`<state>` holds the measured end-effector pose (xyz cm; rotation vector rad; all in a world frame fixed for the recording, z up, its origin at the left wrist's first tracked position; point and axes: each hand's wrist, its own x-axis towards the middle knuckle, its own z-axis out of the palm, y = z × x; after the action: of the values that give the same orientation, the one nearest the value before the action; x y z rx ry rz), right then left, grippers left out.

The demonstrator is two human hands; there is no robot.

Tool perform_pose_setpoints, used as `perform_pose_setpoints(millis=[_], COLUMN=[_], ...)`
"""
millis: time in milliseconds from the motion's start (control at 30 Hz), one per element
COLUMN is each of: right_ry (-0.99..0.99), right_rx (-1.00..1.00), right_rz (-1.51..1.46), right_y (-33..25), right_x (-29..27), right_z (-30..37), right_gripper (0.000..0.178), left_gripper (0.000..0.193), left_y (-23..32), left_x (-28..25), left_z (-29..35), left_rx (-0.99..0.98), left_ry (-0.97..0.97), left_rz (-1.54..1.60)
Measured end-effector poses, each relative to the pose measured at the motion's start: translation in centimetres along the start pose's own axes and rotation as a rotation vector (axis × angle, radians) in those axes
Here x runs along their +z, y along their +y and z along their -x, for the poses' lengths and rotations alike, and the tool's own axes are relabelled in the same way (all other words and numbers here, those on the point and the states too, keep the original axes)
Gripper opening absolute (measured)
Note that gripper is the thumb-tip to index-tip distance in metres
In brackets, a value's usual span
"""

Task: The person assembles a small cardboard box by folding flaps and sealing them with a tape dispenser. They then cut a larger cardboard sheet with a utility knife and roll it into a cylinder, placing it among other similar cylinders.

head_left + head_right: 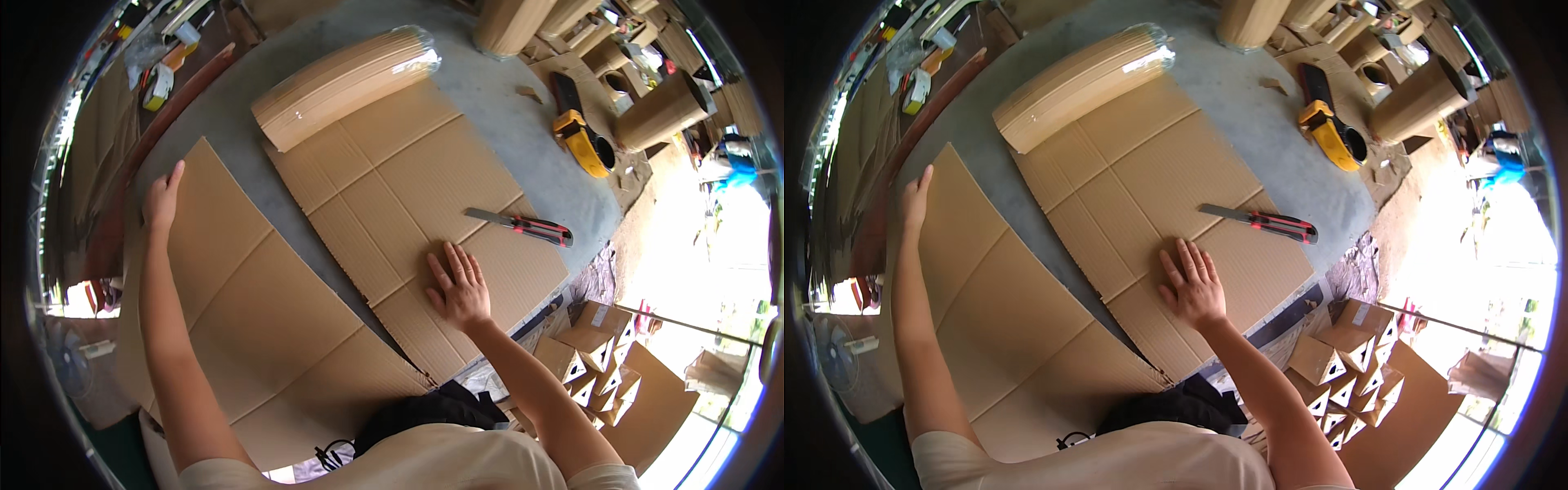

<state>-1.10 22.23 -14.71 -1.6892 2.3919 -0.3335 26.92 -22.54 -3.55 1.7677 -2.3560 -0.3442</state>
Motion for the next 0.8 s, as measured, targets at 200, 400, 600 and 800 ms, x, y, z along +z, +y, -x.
perform_pose_setpoints(millis=[200, 400, 600, 800], right_ry=[0.012, -0.018, -0.002, -0.129], right_rx=[0.012, -0.014, -0.043, -0.206], right_rz=[-0.003, -0.003, 0.1, -0.214], right_y=[-0.2, -0.2, 0.6, 2.8], right_x=[0.4, 0.0, 0.5, -2.3], right_z=[-1.1, -1.2, -1.4, -2.9], right_gripper=[0.061, 0.065, 0.064, 0.053], left_gripper=[0.065, 0.052, 0.048, 0.042], left_y=[-11.2, -27.9, -13.0, 7.8], left_x=[-3.4, -22.5, -17.7, -2.9], left_z=[4.3, 9.4, 5.3, 10.4], left_rx=[-0.069, -0.22, 0.004, 0.27], left_ry=[0.082, 0.25, 0.318, 0.277], left_rz=[-0.105, 0.302, 0.023, -0.112])
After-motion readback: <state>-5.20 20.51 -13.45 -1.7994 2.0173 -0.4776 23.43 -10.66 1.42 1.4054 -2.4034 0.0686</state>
